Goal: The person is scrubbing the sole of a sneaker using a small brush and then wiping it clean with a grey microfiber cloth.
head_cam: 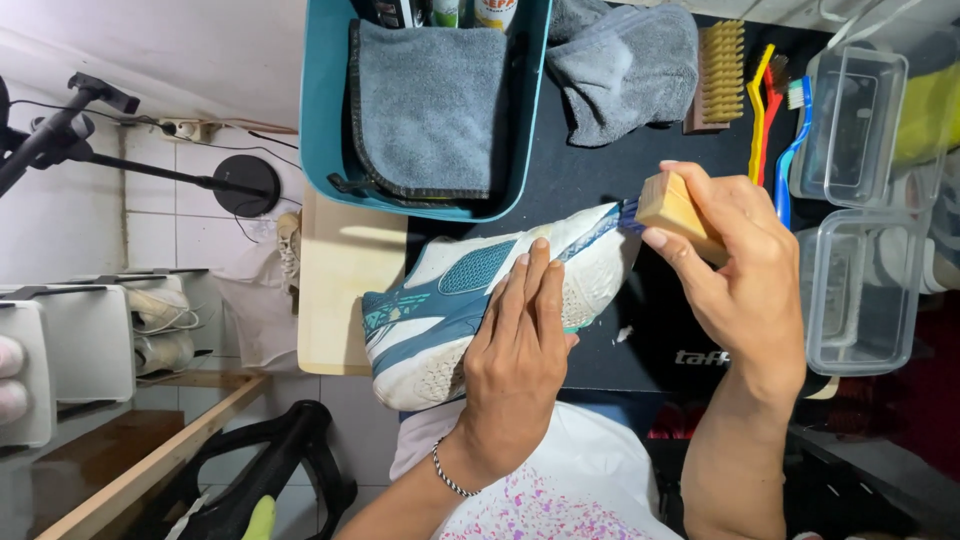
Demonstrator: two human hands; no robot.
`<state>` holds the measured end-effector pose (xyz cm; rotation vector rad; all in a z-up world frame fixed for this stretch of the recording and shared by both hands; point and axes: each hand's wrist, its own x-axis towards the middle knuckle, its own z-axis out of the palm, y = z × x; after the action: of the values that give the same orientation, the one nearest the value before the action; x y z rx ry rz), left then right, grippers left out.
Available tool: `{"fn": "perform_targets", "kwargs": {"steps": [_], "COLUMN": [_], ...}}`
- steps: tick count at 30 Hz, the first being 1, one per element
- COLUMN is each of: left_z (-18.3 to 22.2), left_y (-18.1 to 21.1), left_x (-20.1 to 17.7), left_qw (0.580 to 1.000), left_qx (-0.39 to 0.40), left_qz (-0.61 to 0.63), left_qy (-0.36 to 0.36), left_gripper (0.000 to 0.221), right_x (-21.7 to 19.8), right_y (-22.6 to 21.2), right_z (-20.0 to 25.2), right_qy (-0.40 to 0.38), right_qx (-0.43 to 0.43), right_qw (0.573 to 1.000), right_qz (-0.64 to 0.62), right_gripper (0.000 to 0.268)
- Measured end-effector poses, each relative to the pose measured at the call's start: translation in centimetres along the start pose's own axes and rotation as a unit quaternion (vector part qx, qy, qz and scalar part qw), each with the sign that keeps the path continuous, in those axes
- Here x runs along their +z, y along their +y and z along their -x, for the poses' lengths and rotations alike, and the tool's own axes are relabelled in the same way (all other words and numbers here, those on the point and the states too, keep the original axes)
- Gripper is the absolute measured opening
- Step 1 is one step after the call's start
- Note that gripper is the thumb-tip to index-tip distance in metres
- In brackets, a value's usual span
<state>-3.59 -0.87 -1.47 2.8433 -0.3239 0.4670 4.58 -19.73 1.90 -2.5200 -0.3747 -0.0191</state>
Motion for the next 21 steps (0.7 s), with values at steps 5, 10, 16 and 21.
{"fn": "perform_targets", "kwargs": {"steps": [5, 10, 16, 21], "left_z": [-0.1, -0.3, -0.3, -0.7], "left_y": [0.3, 0.0, -0.3, -0.3], "left_x": [0.0, -0.2, 0.0, 0.5], "left_qw": [1.0, 0.999, 0.999, 0.998], "left_qx": [-0.015, -0.021, -0.013, 0.031], "left_qz": [-0.001, 0.009, -0.012, -0.047], "left_qy": [-0.008, -0.033, -0.039, -0.008], "left_gripper": [0.107, 0.112, 0.11, 0.032], "right_x": [1.0, 1.7, 1.7, 2.7], "right_y": [-1.9, -0.6, 0.3, -1.2], "right_z": [0.5, 0.6, 0.7, 0.0], "right_qy": [-0.017, -0.02, 0.014, 0.064], "right_qx": [-0.112, -0.089, -0.009, -0.057], "right_qw": [0.993, 0.995, 0.998, 0.994], "right_qz": [-0.041, -0.041, -0.058, -0.066], "right_gripper": [0.042, 0.043, 0.043, 0.046]}}
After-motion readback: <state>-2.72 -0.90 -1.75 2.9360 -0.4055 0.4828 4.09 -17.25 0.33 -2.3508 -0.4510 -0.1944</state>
